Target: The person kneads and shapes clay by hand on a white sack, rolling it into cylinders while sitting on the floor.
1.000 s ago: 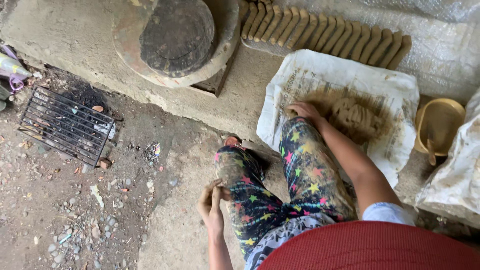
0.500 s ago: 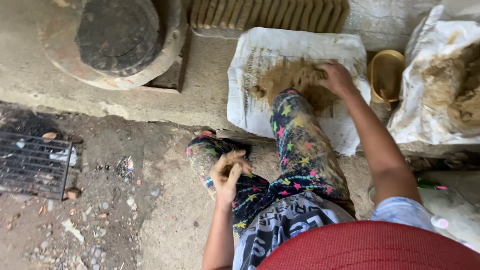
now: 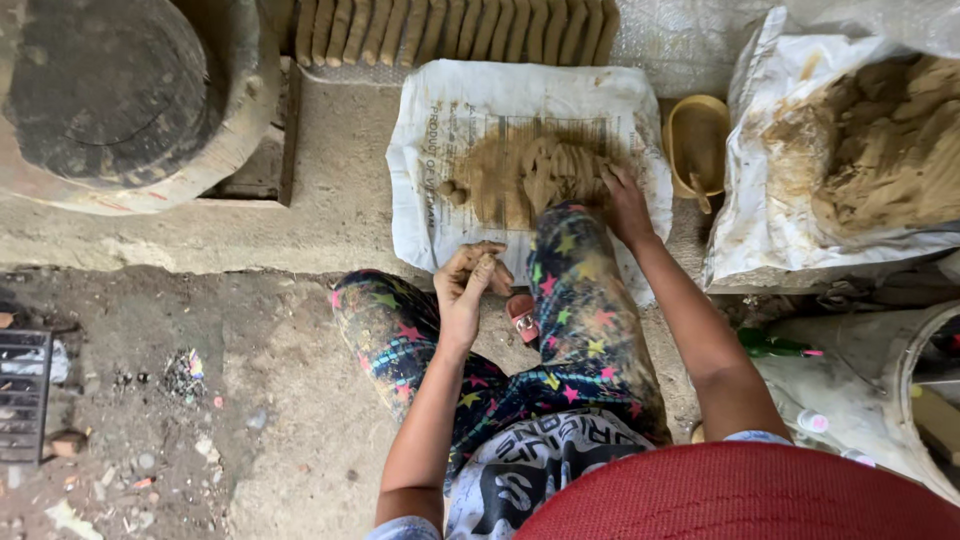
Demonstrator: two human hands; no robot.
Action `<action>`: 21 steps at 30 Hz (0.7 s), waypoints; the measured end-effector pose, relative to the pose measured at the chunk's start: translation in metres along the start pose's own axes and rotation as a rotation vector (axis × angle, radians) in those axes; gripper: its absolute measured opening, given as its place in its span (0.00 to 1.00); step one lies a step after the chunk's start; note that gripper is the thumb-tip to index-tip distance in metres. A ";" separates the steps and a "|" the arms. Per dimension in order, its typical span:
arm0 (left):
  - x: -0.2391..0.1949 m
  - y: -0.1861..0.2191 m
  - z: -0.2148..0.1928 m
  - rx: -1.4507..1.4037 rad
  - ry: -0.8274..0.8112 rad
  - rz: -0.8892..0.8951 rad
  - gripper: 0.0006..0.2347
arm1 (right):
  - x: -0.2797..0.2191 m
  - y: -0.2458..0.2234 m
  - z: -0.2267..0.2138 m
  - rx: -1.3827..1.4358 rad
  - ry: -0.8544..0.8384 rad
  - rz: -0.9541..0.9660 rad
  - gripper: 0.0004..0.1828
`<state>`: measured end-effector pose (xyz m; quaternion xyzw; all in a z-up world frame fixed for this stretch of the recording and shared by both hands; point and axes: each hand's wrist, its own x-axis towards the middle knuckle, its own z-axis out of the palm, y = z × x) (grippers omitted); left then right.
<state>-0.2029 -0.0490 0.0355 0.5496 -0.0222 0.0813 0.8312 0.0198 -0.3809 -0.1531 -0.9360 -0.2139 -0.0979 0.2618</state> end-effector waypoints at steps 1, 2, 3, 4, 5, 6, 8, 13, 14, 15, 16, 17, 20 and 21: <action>0.002 -0.002 0.003 0.025 -0.011 -0.010 0.12 | -0.002 -0.001 0.006 -0.017 -0.006 0.001 0.40; 0.008 -0.003 0.006 0.026 -0.013 -0.014 0.12 | -0.002 0.003 0.004 -0.093 0.007 0.008 0.38; 0.015 -0.003 0.006 0.048 -0.027 -0.009 0.12 | 0.002 0.007 -0.002 -0.092 0.006 0.013 0.38; 0.022 -0.004 0.007 0.071 -0.039 -0.003 0.13 | 0.010 0.012 -0.011 -0.085 -0.043 0.017 0.37; 0.035 -0.006 0.008 0.073 -0.039 -0.006 0.13 | 0.021 0.015 -0.027 -0.081 -0.148 0.052 0.36; 0.048 -0.007 0.007 0.127 -0.038 0.013 0.12 | 0.033 0.006 -0.041 -0.085 -0.279 0.119 0.35; 0.070 -0.010 0.011 0.186 -0.033 0.029 0.12 | 0.058 -0.026 -0.067 -0.121 -0.459 0.247 0.33; 0.095 -0.057 0.042 -0.385 0.386 -0.243 0.22 | 0.058 -0.128 -0.055 0.000 -0.462 0.245 0.38; 0.086 -0.077 0.046 -0.364 0.425 -0.344 0.23 | 0.051 -0.133 -0.047 0.001 -0.458 0.242 0.38; 0.071 -0.101 0.049 -0.343 0.464 -0.444 0.24 | 0.045 -0.137 -0.031 -0.134 -0.263 0.045 0.37; 0.058 -0.131 0.048 -0.369 0.465 -0.488 0.22 | 0.036 -0.134 -0.017 -0.263 -0.086 -0.152 0.37; 0.048 -0.163 0.044 -0.395 0.465 -0.531 0.21 | 0.031 -0.126 -0.007 -0.262 -0.096 -0.152 0.37; 0.022 -0.255 0.025 -0.596 0.552 -0.613 0.17 | 0.017 -0.108 0.018 -0.249 -0.073 -0.219 0.37; 0.018 -0.276 0.017 -0.603 0.565 -0.618 0.17 | 0.012 -0.104 0.022 -0.291 -0.011 -0.249 0.35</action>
